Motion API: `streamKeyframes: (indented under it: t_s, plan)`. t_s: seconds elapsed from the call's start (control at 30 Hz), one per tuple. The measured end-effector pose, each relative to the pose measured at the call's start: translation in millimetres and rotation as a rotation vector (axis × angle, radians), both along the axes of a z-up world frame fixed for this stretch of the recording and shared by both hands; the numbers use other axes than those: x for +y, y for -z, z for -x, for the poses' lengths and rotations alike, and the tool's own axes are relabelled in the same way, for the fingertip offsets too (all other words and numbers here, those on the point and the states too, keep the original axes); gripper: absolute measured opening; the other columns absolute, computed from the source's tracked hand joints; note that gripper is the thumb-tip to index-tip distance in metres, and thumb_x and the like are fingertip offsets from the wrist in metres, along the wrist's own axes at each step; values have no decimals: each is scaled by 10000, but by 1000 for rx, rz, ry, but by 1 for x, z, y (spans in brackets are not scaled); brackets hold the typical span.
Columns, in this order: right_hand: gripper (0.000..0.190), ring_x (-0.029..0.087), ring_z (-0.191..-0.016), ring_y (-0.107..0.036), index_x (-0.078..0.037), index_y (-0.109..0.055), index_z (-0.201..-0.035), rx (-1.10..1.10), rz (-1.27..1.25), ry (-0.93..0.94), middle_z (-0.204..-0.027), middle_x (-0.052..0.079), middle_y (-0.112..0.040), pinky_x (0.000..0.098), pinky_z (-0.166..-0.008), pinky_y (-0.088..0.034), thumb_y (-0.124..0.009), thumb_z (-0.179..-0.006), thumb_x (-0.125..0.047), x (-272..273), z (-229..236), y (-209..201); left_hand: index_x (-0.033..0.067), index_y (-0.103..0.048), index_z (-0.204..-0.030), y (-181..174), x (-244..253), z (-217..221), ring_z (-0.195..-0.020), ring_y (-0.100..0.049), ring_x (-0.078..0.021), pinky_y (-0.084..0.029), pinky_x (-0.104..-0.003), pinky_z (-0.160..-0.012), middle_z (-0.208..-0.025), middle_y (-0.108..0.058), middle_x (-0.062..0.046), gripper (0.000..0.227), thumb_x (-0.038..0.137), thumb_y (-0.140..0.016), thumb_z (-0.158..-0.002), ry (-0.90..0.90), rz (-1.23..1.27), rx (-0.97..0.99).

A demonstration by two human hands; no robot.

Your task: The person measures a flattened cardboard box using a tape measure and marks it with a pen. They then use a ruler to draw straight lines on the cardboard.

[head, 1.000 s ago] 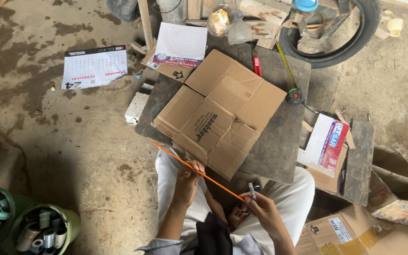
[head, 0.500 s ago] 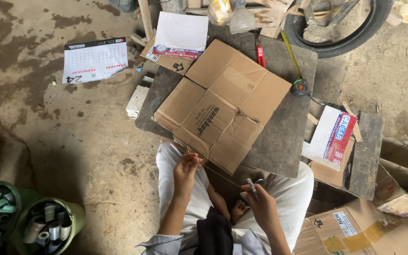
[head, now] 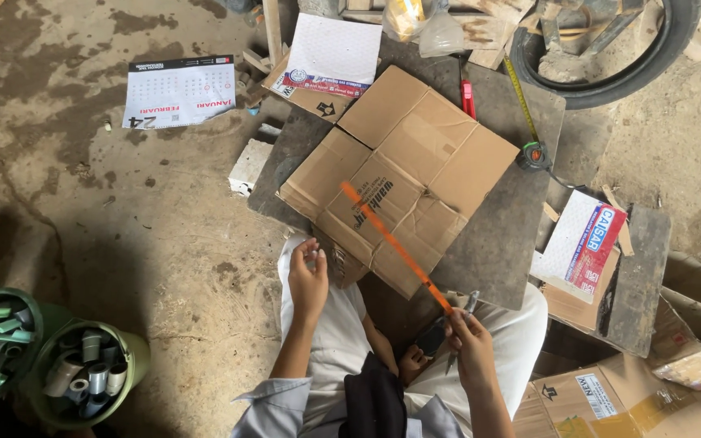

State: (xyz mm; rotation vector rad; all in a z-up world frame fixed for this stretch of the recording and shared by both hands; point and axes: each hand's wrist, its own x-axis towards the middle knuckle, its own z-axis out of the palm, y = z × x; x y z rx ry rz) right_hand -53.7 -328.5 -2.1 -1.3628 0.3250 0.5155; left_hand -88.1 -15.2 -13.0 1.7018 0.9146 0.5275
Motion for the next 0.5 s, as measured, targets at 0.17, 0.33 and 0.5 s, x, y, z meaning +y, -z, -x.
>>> streamKeyframes:
  t_s: [0.17, 0.33, 0.5]
  plan:
    - [179, 42, -494, -387, -65, -689, -1075, -17, -117, 115, -699, -18, -552, 188, -441, -261, -634, -1016, -224, -4, -26, 5, 55, -523, -1338, -8, 18, -23, -1088, -644, -245, -595, -351, -816, -1302, -580, -164, 392, 229, -574, -991, 65, -108, 34]
    - [143, 38, -527, -373, -108, -690, -1057, -106, -115, 229, -704, -24, -535, 173, -479, -270, -657, -1015, -242, -18, -62, -12, 86, -513, -1478, -66, 28, -47, -1021, -630, -192, -548, -268, -769, -1400, -620, -57, 614, 276, -690, -922, -236, 750, 105]
    - [166, 39, -530, -344, -127, -673, -1035, -114, -114, 220, -711, -34, -518, 179, -498, -267, -657, -1017, -292, -25, -69, -12, 108, -247, -1552, -51, 0, -62, -1415, -395, -309, -421, -465, -1133, -1569, -348, -162, 909, 434, -686, -825, -15, 311, 31]
